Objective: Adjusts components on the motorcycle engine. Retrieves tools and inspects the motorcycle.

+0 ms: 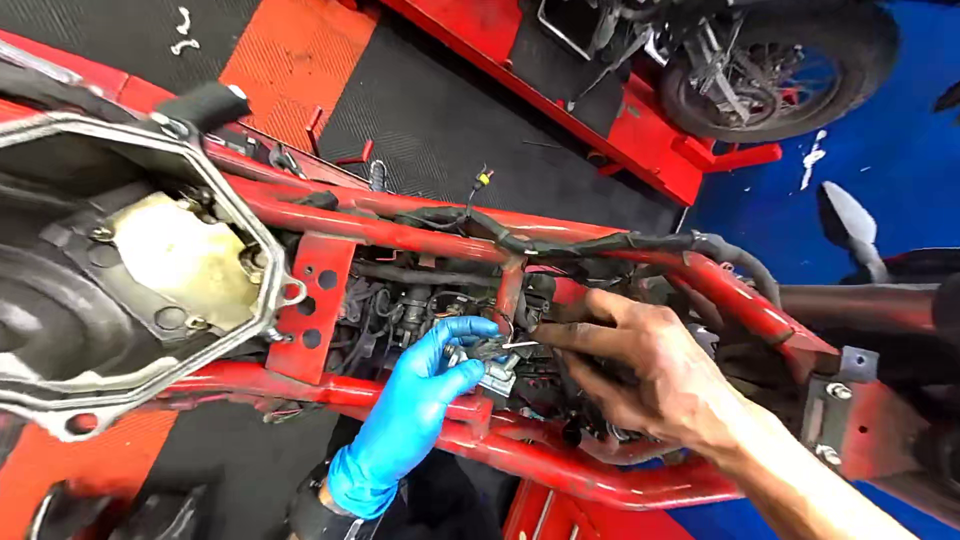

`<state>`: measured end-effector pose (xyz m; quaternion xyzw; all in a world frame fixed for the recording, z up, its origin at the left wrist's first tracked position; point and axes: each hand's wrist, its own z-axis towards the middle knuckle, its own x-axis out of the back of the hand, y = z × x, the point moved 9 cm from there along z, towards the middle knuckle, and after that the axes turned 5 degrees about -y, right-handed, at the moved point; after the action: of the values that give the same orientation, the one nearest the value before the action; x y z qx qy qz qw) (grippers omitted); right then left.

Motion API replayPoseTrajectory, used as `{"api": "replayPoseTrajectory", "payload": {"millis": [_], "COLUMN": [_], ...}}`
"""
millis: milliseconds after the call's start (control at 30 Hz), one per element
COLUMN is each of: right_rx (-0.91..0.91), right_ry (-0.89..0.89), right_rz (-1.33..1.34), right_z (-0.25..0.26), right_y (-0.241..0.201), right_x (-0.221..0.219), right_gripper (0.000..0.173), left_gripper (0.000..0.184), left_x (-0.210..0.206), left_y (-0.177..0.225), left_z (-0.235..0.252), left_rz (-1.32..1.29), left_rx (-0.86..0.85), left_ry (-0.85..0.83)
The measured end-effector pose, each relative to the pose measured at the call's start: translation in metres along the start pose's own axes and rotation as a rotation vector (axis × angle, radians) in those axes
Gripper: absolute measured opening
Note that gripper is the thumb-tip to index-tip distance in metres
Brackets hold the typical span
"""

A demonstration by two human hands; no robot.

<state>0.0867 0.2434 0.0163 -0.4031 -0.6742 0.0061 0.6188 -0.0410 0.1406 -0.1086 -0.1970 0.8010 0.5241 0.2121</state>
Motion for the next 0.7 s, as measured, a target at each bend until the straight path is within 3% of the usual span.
{"api": "replayPoseTrajectory", "payload": {"millis": [433, 700], "right_rx": [-0.049, 0.009], "right_ry": [0.177, 0.192], "right_rz": [-0.221, -0.249], "right_z": [-0.017, -0.018], "right_y": [-0.020, -0.027], "right_x": [-0.010, -0.013], "right_gripper": [0.026, 0.024], "left_gripper": [0.033, 0.036], "left_x": [0.001, -0.001], "left_y": [0.002, 0.004], "left_z": [0.001, -0.001], "left_rz": [-0.084, -0.035], "left_rx": [-0.074, -0.083], "left_ry": [-0.022, -0.048]}}
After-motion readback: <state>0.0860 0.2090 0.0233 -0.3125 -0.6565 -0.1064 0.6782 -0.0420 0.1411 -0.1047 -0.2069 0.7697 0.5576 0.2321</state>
